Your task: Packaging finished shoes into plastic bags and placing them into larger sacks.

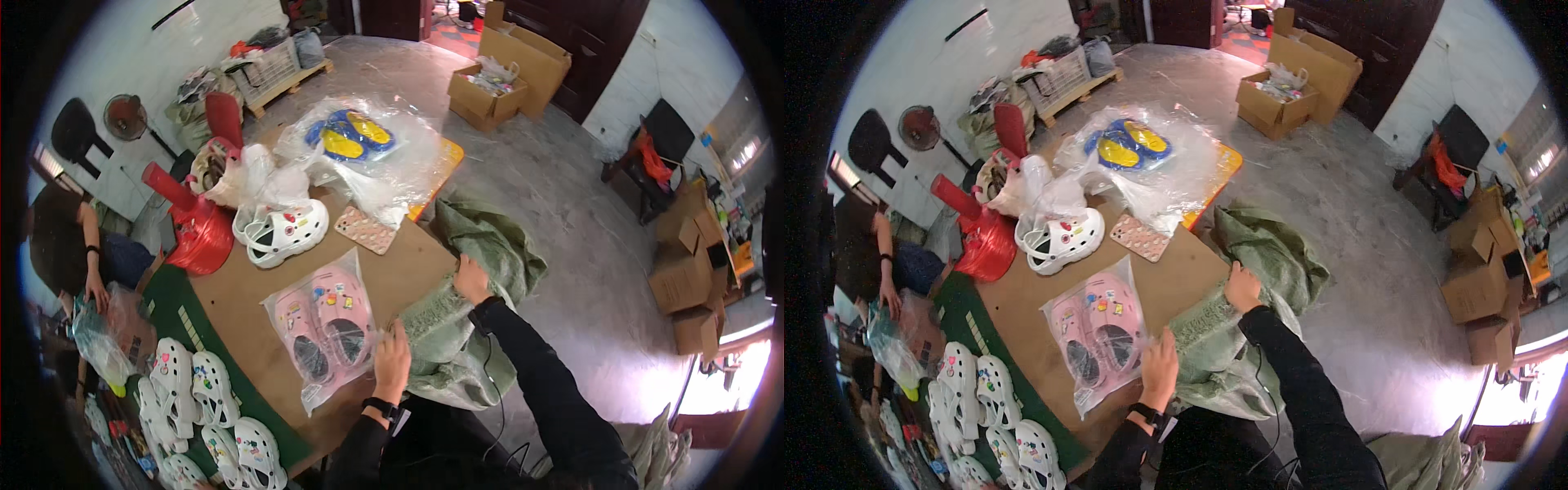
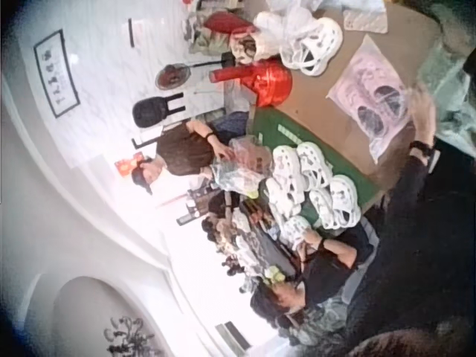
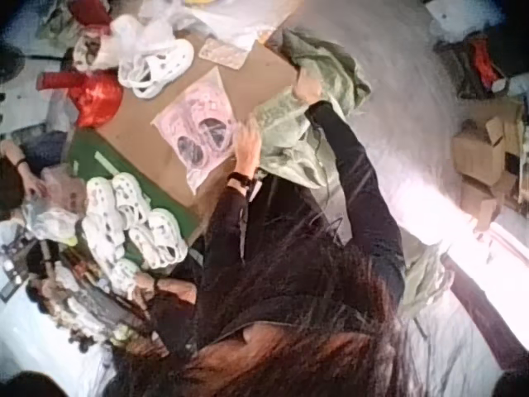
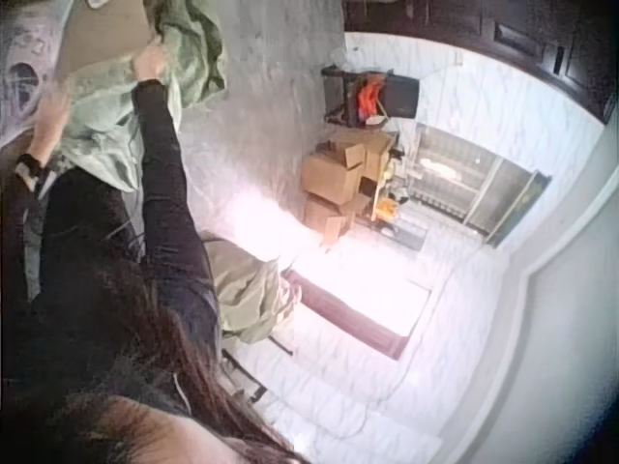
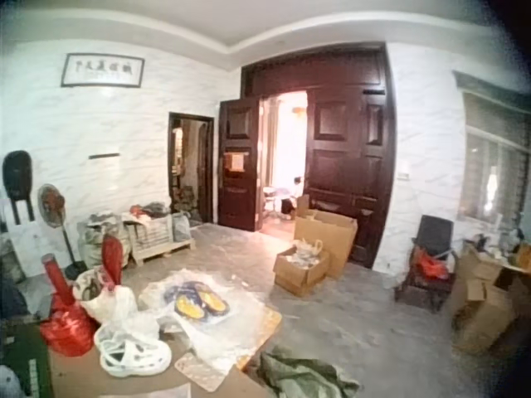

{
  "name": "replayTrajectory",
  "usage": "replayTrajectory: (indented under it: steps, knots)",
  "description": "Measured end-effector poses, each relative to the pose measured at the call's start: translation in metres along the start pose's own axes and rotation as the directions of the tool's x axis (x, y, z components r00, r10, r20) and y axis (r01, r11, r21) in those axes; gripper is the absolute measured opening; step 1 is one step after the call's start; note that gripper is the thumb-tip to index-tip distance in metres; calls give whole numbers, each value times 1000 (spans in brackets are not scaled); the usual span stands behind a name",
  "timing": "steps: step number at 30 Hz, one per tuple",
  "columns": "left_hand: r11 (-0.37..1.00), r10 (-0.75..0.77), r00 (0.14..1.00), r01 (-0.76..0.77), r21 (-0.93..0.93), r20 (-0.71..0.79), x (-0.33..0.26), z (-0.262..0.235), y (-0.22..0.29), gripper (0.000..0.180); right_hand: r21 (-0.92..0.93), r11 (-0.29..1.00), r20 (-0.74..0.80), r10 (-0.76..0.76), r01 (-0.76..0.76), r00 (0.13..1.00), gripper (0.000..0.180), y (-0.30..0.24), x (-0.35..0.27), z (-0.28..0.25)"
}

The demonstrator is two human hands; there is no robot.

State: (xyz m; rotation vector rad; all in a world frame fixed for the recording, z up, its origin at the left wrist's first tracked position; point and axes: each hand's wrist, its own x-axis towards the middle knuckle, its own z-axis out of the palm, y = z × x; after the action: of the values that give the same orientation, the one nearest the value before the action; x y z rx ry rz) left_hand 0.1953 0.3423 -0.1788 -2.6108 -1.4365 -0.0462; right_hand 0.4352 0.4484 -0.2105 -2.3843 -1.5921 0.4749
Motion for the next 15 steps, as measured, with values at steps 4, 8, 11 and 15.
replayTrajectory:
  steps: [4,8,11,15]
  knots:
    - [878,345,903,-407,251,257,-3,3,7,47,-451,867,-91,-279,210,956,34,-30,-34,-5]
    - [983,169,935,-136,-127,312,-33,68,3,39,313,825,67,-513,470,856,33,-150,-118,2]
    - [980,144,988,-150,131,56,-30,52,13,39,136,804,274,-591,578,758,53,-206,-160,7]
    - [991,127,968,-118,-58,215,-45,46,4,44,74,817,1,-574,572,819,56,-242,-173,43]
